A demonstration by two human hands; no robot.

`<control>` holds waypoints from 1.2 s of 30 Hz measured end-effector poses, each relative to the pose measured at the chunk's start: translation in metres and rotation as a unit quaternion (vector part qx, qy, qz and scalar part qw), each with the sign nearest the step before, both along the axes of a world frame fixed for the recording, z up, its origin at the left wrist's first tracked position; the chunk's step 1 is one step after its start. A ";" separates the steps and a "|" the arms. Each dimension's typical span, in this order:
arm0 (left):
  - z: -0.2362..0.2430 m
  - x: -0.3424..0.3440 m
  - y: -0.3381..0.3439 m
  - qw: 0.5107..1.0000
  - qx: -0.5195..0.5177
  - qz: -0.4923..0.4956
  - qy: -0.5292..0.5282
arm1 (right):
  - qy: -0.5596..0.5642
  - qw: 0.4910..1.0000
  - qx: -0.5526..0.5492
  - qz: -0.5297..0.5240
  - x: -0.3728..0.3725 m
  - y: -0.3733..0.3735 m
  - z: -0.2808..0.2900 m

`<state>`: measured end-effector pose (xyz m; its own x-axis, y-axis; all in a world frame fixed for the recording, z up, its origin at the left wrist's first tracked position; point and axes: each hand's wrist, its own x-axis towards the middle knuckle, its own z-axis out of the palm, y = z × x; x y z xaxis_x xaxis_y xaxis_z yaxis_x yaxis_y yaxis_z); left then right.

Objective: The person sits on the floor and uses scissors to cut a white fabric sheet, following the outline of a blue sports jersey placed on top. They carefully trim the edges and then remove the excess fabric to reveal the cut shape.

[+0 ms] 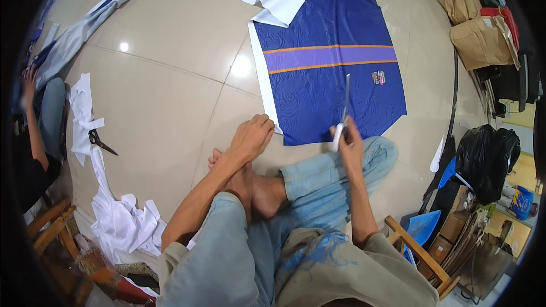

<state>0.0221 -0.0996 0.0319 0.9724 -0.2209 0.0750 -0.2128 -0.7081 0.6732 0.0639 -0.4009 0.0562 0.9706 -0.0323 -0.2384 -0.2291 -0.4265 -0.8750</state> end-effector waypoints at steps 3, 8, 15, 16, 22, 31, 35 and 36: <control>0.005 -0.004 0.002 1.000 0.004 0.000 0.000 | 0.309 0.886 0.344 0.024 -0.070 0.039 0.048; 0.012 -0.007 0.005 0.998 -0.044 0.039 -0.014 | 0.459 0.764 0.452 -0.014 -0.127 0.060 0.066; 0.013 -0.015 0.002 0.999 -0.033 0.014 -0.005 | 0.409 0.816 0.408 -0.028 -0.102 0.064 0.044; 0.014 -0.015 0.002 0.999 -0.038 0.012 -0.002 | 0.401 0.823 0.403 -0.023 -0.098 0.064 0.041; 0.020 -0.019 0.001 0.998 -0.066 -0.022 -0.005 | 0.364 0.855 0.369 -0.020 -0.094 0.071 0.036; 0.018 -0.020 0.001 0.994 -0.085 -0.068 0.001 | 0.355 0.880 0.316 -0.005 -0.093 0.074 0.038; 0.014 -0.021 0.002 0.993 -0.079 -0.088 0.026 | 0.352 0.883 0.312 0.012 -0.092 0.073 0.034; 0.015 -0.021 0.002 0.993 -0.076 -0.087 0.027 | 0.351 0.884 0.309 0.014 -0.091 0.073 0.036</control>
<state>0.0014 -0.0977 0.0468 0.9239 -0.3765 0.0681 -0.2833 -0.5534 0.7832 -0.0270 -0.3278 0.0919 0.5753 0.3368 -0.7454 -0.8046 0.0691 -0.5898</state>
